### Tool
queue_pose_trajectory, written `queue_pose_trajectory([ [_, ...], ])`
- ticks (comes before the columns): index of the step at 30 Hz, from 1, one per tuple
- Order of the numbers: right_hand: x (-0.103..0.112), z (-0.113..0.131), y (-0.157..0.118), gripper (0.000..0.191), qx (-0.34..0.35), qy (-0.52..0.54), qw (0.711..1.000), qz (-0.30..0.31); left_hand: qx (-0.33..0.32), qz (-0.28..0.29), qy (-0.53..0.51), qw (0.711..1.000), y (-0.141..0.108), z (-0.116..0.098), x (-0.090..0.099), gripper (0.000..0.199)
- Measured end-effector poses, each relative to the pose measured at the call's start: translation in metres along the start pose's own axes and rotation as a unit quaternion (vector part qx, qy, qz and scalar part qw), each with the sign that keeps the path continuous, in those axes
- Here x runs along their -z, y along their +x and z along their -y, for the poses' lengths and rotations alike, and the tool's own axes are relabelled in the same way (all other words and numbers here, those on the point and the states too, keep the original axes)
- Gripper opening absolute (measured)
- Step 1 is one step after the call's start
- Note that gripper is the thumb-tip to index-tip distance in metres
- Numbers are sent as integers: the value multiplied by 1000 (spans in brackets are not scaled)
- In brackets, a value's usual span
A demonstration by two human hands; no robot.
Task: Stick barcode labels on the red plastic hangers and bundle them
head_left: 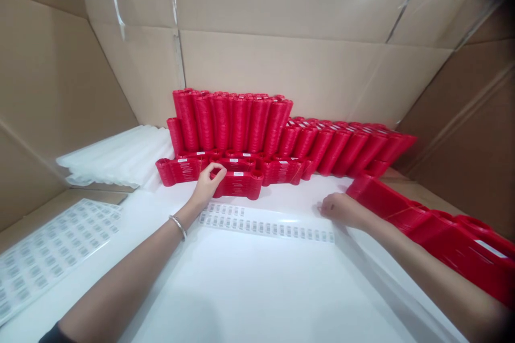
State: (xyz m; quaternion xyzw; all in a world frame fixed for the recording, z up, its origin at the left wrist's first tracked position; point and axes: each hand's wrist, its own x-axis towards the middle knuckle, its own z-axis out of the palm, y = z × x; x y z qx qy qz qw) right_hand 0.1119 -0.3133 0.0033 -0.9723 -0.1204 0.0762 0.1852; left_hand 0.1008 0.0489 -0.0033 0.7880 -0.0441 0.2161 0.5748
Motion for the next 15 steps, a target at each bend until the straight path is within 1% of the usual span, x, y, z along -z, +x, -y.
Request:
queue_pose_trajectory([
  [3, -4, 3, -1, 9, -8, 111, 994, -23, 5, 0, -1, 1000, 0, 1, 0, 26],
  [5, -3, 12, 0, 12, -14, 207, 977, -46, 5, -2, -1, 1000, 1, 2, 0, 25],
  [7, -2, 26, 4, 21, -8, 319, 945, -71, 4, -2, 0, 1000, 1, 3, -1, 23],
  [10, -4, 52, 16, 27, 13, 469, 878, -93, -1, -1, 0, 1000, 1, 3, -1, 22],
  [12, -8, 69, 26, 23, 23, 534, 840, -93, -2, 2, 0, 1000, 0, 3, -1, 22],
  [13, -11, 77, 31, 21, 28, 557, 826, -88, -2, 4, -1, 1000, -1, 3, -1, 23],
  [15, -15, 89, 40, 16, 36, 584, 807, -74, -3, 11, -1, 1000, -1, 4, -1, 22],
])
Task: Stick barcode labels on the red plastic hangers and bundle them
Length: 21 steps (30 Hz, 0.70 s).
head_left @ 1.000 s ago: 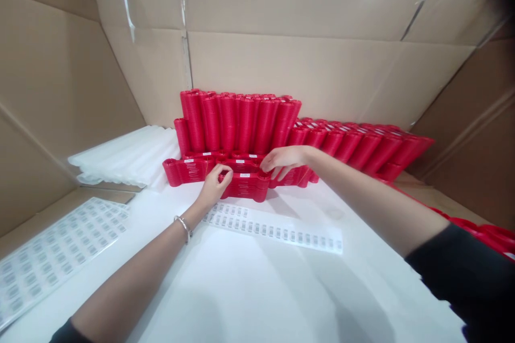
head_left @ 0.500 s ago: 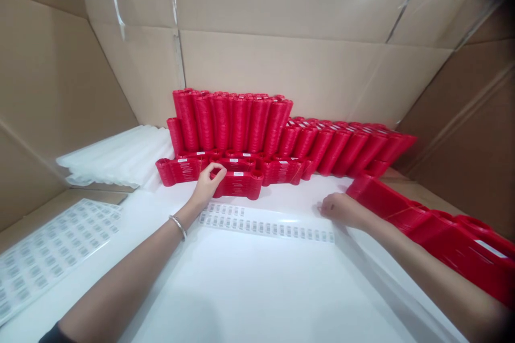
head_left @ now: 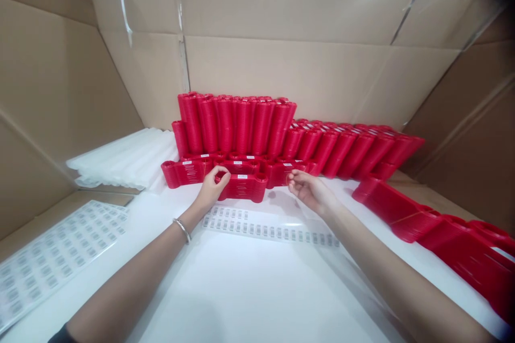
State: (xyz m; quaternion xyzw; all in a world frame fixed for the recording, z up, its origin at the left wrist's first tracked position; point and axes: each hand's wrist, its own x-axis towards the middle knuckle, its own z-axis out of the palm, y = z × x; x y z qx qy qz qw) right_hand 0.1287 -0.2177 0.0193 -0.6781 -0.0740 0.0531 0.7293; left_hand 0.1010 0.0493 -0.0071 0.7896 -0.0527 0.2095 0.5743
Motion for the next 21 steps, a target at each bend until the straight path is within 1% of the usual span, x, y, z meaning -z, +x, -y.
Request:
queue_pose_trajectory([
  [2, -10, 0, 5, 16, 1, 9, 1000, 17, -2, 3, 1, 1000, 0, 1, 0, 21],
  [5, -20, 5, 9, 25, 20, -16, 999, 48, -4, 2, 3, 1000, 0, 1, 0, 20],
  [7, -26, 8, 11, 38, 41, -50, 995, 79, -3, 3, 2, 1000, 0, 2, 0, 20],
  [10, -34, 9, 15, 63, 64, -99, 984, 136, -3, 7, 1, 1000, 0, 2, 0, 20],
  [12, -38, 6, 19, 70, 75, -125, 975, 165, -5, 8, 2, 1000, 0, 2, 0, 20],
  [14, -40, 2, 23, 68, 90, -146, 968, 183, -7, 6, 6, 1000, 0, 2, 0, 20],
  [18, -42, -6, 27, 58, 121, -178, 956, 198, -11, 5, 12, 1000, 1, 2, 0, 19],
  [21, -44, -13, 22, 58, 112, -197, 954, 197, -10, 5, 13, 1000, 0, 2, 0, 20],
])
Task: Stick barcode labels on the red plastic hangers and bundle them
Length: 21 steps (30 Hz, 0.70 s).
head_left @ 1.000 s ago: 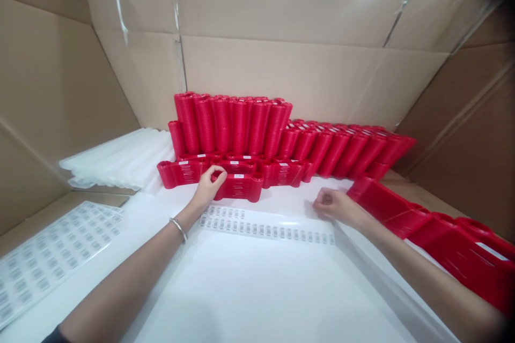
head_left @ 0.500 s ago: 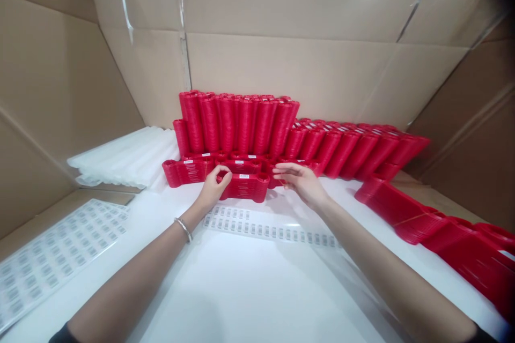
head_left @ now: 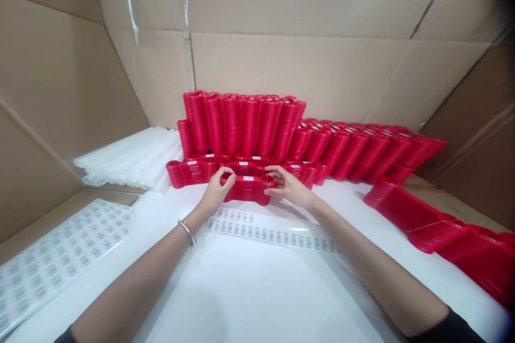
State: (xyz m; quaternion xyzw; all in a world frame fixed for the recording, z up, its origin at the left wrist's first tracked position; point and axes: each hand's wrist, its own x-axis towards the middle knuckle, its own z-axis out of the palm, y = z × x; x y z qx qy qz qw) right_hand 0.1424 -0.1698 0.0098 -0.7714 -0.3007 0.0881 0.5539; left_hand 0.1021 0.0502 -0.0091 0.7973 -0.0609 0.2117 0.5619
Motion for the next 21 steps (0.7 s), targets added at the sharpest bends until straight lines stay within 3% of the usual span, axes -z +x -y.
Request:
queue_pose_trajectory([
  [6, -15, -15, -6, 62, -11, -52, 998, 21, 12, 4, -5, 1000, -1, -1, 0, 21],
  [12, -11, -20, -3, 56, 12, -103, 994, 36, 43, 23, -20, 999, -2, -1, 5, 28],
  [15, -11, -17, -5, 53, 24, -121, 991, 43, 73, 71, -38, 994, -4, -1, 16, 44],
  [18, -12, -15, -5, 48, 41, -127, 990, 49, 94, 162, -43, 981, -5, 2, 31, 72],
  [21, -14, -15, -4, 47, 57, -125, 989, 50, 87, 215, -34, 972, -6, 7, 38, 74],
])
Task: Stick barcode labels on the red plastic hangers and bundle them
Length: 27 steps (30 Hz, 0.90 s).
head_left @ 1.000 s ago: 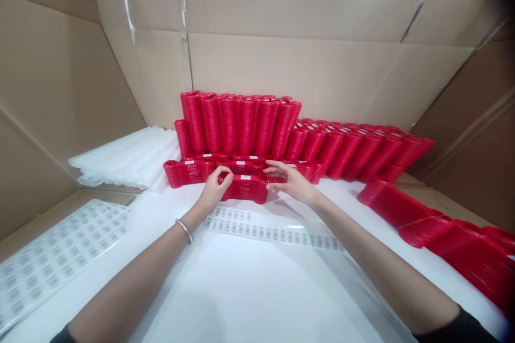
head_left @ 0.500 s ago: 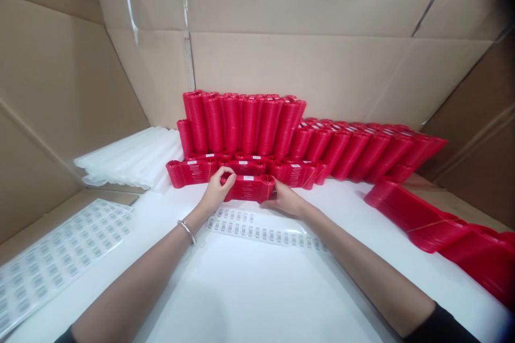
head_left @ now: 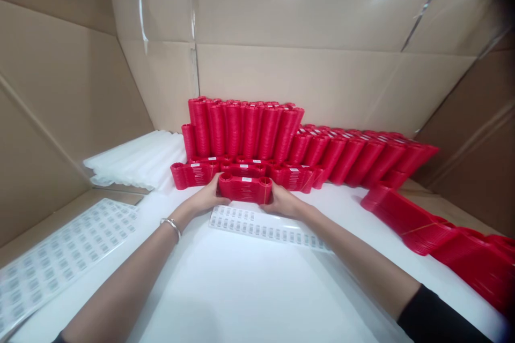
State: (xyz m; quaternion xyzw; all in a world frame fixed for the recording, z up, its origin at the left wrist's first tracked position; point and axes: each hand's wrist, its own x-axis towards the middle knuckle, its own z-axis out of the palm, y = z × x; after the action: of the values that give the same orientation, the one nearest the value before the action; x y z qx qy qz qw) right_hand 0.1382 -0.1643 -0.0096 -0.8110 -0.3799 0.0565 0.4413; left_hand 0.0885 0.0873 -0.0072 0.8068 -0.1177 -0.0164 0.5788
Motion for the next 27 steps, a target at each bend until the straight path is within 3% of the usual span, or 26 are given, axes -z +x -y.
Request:
queue_pose_trajectory([
  [12, -7, 5, 3, 65, 18, 26, 998, -49, -28, 1, 1, 1000, 2, 10, -1, 67],
  [16, -12, 14, 4, 69, 25, 89, 990, -108, -29, -1, -4, 1000, 3, 8, -1, 67],
  [20, -19, 17, 5, 63, 11, 179, 971, -160, -26, -10, -6, 1000, 3, 4, -4, 66],
  [27, -29, 16, 11, 49, 9, 201, 956, -214, -20, -20, -1, 1000, 0, -4, -4, 58],
])
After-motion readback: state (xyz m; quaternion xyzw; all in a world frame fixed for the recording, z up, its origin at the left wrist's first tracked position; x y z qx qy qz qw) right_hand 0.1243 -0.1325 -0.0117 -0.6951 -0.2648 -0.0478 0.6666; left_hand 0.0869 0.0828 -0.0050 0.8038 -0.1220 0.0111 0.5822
